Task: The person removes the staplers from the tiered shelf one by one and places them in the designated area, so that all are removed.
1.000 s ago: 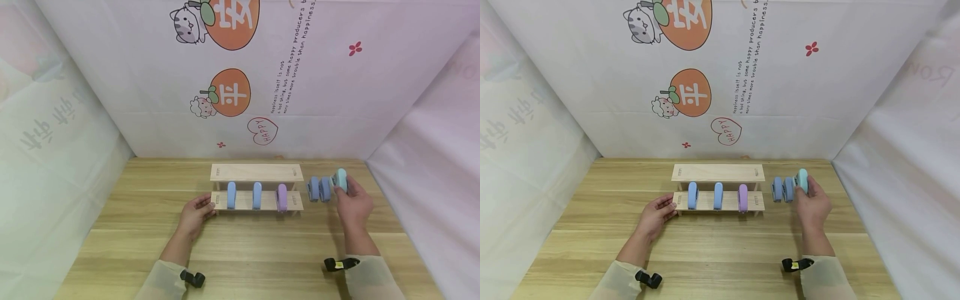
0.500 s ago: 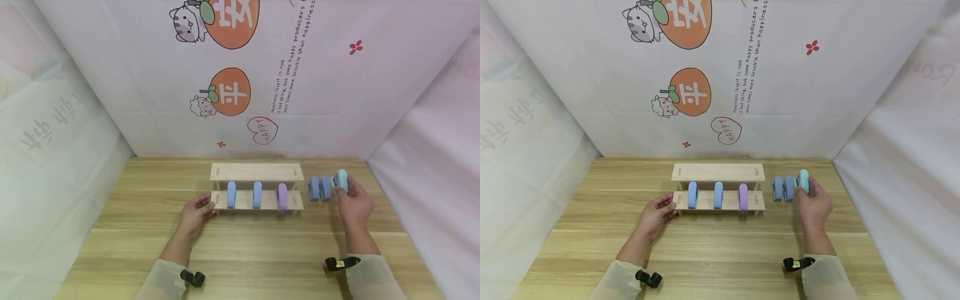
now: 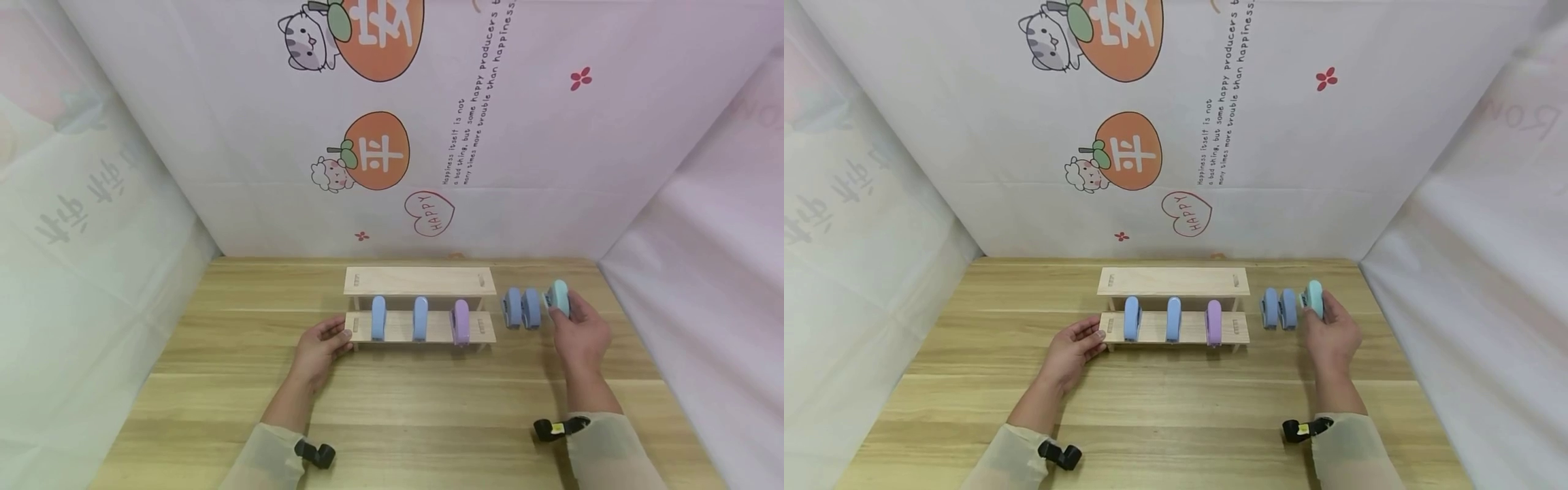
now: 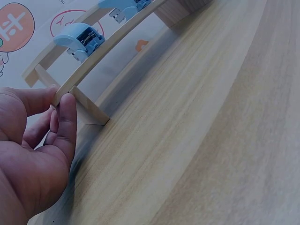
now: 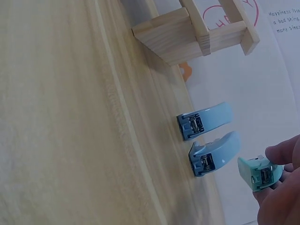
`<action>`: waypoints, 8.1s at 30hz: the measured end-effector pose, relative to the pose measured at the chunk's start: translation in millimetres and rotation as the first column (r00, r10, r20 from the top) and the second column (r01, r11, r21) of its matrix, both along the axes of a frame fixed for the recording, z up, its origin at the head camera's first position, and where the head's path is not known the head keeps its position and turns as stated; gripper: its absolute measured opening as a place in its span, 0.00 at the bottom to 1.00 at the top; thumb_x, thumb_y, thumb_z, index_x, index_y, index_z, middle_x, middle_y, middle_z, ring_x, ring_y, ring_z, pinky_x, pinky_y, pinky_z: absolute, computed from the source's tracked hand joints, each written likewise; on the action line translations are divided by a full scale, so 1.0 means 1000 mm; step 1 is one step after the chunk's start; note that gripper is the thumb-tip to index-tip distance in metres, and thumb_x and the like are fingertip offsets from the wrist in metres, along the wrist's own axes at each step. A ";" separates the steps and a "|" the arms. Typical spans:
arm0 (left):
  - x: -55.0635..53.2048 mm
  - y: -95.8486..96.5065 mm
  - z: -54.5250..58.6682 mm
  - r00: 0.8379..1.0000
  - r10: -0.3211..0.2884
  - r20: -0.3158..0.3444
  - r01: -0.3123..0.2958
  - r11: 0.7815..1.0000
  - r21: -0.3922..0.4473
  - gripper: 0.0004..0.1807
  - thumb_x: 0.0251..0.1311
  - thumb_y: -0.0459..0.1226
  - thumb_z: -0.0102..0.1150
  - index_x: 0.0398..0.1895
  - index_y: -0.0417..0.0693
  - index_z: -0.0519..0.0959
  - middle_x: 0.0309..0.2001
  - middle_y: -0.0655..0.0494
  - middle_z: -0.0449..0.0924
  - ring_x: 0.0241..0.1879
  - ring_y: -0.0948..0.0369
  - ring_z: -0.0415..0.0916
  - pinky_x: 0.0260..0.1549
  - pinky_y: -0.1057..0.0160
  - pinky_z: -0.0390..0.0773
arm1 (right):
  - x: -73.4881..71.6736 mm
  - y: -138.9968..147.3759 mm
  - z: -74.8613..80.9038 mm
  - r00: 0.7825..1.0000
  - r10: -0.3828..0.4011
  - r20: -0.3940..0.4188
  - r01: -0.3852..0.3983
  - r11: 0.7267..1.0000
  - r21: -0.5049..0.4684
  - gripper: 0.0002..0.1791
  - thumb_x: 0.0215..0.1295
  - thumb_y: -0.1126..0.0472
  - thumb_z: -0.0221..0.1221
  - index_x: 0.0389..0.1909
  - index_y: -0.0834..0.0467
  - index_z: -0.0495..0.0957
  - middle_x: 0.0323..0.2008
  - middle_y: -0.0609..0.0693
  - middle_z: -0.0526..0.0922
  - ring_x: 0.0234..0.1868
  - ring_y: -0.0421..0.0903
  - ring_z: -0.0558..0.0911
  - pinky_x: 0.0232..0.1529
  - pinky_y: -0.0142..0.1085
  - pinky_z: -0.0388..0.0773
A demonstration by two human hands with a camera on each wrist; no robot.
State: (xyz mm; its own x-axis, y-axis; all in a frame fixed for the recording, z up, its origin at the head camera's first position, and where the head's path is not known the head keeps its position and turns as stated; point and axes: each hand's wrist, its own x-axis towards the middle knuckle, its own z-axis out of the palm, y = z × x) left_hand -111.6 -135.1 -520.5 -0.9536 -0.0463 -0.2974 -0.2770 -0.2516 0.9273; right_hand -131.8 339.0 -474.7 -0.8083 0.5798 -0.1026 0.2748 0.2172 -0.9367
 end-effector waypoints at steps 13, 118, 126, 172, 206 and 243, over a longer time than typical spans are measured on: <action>-0.001 -0.001 -0.002 1.000 -0.008 -0.001 0.008 1.000 -0.010 0.25 0.64 0.25 0.67 0.65 0.37 0.76 0.54 0.45 0.75 0.50 0.55 0.78 0.52 0.60 0.88 | -0.002 0.006 -0.011 0.998 0.025 0.051 -0.026 1.000 0.012 0.34 0.71 0.60 0.64 0.76 0.50 0.67 0.73 0.54 0.69 0.73 0.51 0.70 0.73 0.39 0.71; -0.001 -0.001 -0.003 0.999 -0.026 -0.019 0.027 0.999 0.037 0.25 0.64 0.25 0.66 0.65 0.36 0.75 0.54 0.45 0.75 0.50 0.55 0.77 0.51 0.61 0.88 | 0.001 0.012 -0.008 0.998 -0.033 0.057 0.043 0.982 -0.183 0.35 0.65 0.59 0.72 0.73 0.47 0.73 0.72 0.50 0.73 0.71 0.45 0.73 0.61 0.22 0.77; 0.000 -0.002 -0.001 0.999 -0.029 -0.020 0.030 0.999 0.038 0.26 0.65 0.26 0.67 0.66 0.36 0.75 0.56 0.45 0.74 0.51 0.55 0.77 0.51 0.61 0.88 | 0.008 -0.003 0.004 0.997 -0.050 -0.054 0.036 0.969 -0.245 0.32 0.63 0.65 0.72 0.69 0.51 0.77 0.68 0.52 0.77 0.69 0.47 0.76 0.54 0.20 0.80; -0.001 -0.003 -0.003 0.999 -0.031 -0.009 0.031 0.999 0.034 0.26 0.65 0.26 0.67 0.66 0.37 0.75 0.56 0.45 0.74 0.52 0.55 0.77 0.53 0.61 0.87 | 0.023 -0.040 0.005 0.988 0.115 -0.108 -0.130 0.979 -0.155 0.32 0.67 0.62 0.70 0.70 0.56 0.74 0.68 0.58 0.76 0.68 0.50 0.78 0.56 0.21 0.79; -0.001 -0.003 -0.005 0.999 -0.030 -0.013 0.030 0.999 0.015 0.25 0.65 0.27 0.67 0.65 0.38 0.76 0.55 0.46 0.75 0.51 0.55 0.78 0.52 0.61 0.88 | 0.031 -0.077 -0.008 0.965 0.209 -0.158 -0.228 0.968 -0.109 0.30 0.67 0.64 0.69 0.70 0.58 0.75 0.67 0.58 0.77 0.68 0.54 0.77 0.57 0.23 0.80; 0.000 -0.001 -0.001 1.000 -0.016 -0.006 0.016 0.999 0.032 0.24 0.66 0.26 0.66 0.65 0.36 0.76 0.54 0.45 0.75 0.50 0.56 0.78 0.52 0.61 0.88 | 0.036 -0.107 -0.008 0.943 0.295 -0.153 -0.307 0.950 -0.060 0.29 0.66 0.61 0.71 0.68 0.58 0.77 0.65 0.56 0.80 0.66 0.52 0.79 0.56 0.23 0.81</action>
